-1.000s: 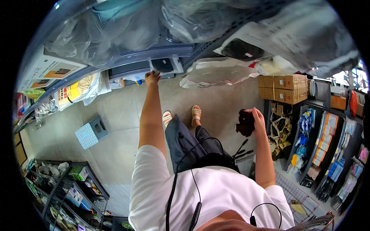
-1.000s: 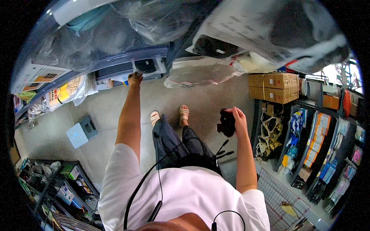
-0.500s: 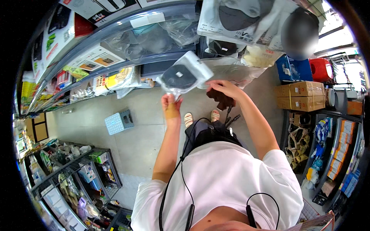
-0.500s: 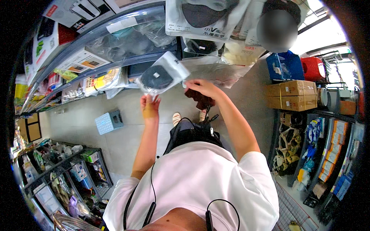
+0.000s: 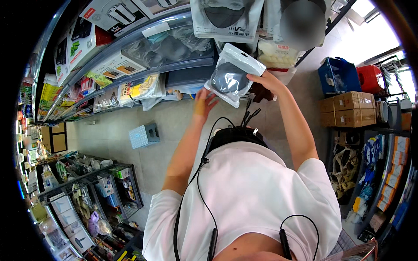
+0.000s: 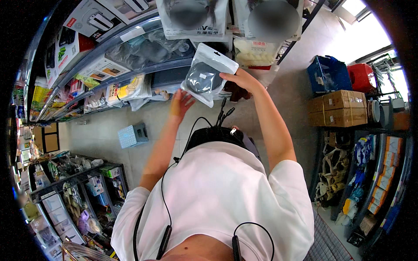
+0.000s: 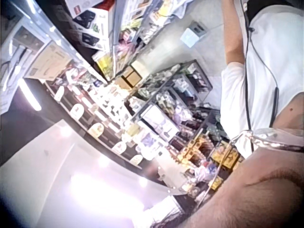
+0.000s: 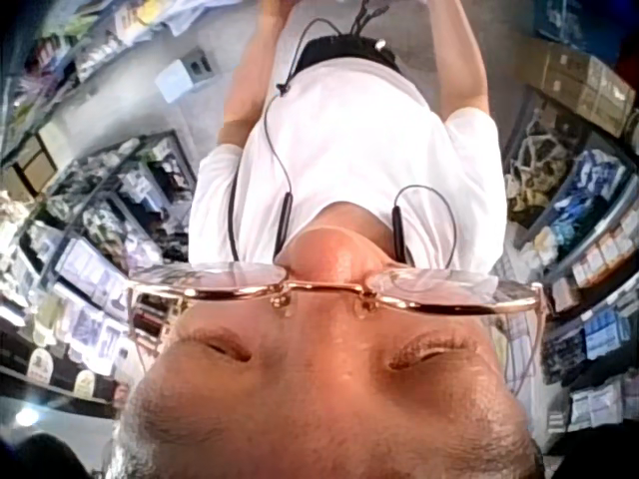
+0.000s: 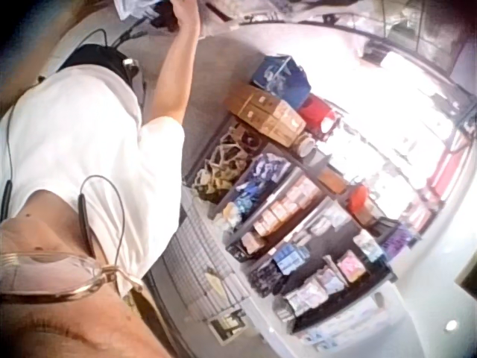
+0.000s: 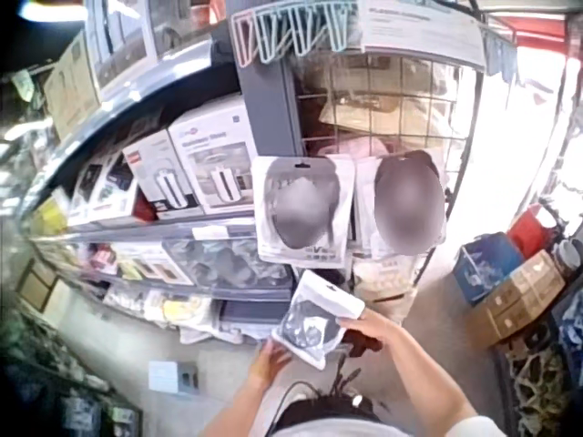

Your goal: The person wipes the surfaces of packaged kitchenware items on a store shelf using a brown cloth. They handle multiple items, including packaged cutting boards and stainless steel containers, wiping the plastic packaging and placing them back on the shelf.

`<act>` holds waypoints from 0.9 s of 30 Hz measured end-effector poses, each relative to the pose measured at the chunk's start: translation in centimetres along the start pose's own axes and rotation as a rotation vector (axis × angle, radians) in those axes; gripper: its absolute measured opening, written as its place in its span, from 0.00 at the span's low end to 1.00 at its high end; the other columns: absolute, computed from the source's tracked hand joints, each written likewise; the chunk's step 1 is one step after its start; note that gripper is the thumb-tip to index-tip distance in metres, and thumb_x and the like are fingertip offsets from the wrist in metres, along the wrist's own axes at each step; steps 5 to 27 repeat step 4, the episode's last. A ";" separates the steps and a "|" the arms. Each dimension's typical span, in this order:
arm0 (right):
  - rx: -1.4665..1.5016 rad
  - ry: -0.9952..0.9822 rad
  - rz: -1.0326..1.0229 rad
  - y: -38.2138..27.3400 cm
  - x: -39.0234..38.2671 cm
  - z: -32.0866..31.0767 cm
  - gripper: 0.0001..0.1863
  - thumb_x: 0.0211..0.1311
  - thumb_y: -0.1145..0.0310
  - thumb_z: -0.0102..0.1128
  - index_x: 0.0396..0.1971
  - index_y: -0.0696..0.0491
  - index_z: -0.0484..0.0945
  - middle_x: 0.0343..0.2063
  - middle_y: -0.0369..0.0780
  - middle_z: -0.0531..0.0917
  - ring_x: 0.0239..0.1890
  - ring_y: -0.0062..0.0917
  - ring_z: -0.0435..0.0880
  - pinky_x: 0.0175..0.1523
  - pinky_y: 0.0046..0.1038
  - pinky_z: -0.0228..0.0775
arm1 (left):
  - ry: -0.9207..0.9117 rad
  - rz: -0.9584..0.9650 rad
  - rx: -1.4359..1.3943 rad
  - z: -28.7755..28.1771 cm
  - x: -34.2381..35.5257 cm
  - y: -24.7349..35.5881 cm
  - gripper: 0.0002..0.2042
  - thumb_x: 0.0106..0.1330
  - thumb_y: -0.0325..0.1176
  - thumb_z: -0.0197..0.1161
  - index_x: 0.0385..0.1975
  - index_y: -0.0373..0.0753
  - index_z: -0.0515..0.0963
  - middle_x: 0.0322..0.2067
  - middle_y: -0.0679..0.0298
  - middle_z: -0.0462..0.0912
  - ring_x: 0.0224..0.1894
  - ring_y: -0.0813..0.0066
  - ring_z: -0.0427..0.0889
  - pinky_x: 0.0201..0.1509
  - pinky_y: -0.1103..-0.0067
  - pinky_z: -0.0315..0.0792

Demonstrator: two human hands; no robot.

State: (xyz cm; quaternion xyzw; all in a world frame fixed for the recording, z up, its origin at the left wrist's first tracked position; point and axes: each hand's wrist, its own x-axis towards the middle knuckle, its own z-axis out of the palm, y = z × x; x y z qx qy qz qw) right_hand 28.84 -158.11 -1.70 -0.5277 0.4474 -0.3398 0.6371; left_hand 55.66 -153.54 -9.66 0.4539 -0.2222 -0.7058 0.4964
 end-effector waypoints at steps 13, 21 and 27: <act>-0.106 -0.121 0.046 -0.8 -0.4 -1.1 0.32 0.51 0.56 0.60 0.54 0.56 0.62 0.50 0.39 0.70 0.53 0.24 0.65 0.57 0.23 0.53 | -0.226 -0.047 0.134 1.7 0.8 2.7 0.29 0.56 0.50 0.57 0.55 0.48 0.57 0.54 0.62 0.62 0.55 0.63 0.65 0.54 0.64 0.64; -0.106 -0.121 0.046 -0.8 -0.4 -1.1 0.32 0.51 0.56 0.60 0.54 0.56 0.62 0.50 0.39 0.70 0.53 0.24 0.65 0.57 0.23 0.53 | -0.226 -0.047 0.134 1.7 0.8 2.7 0.29 0.56 0.50 0.57 0.55 0.48 0.57 0.54 0.62 0.62 0.55 0.63 0.65 0.54 0.64 0.64; -0.106 -0.121 0.046 -0.8 -0.4 -1.1 0.32 0.51 0.56 0.60 0.54 0.56 0.62 0.50 0.39 0.70 0.53 0.24 0.65 0.57 0.23 0.53 | -0.226 -0.047 0.134 1.7 0.8 2.7 0.29 0.56 0.50 0.57 0.55 0.48 0.57 0.54 0.62 0.62 0.55 0.63 0.65 0.54 0.64 0.64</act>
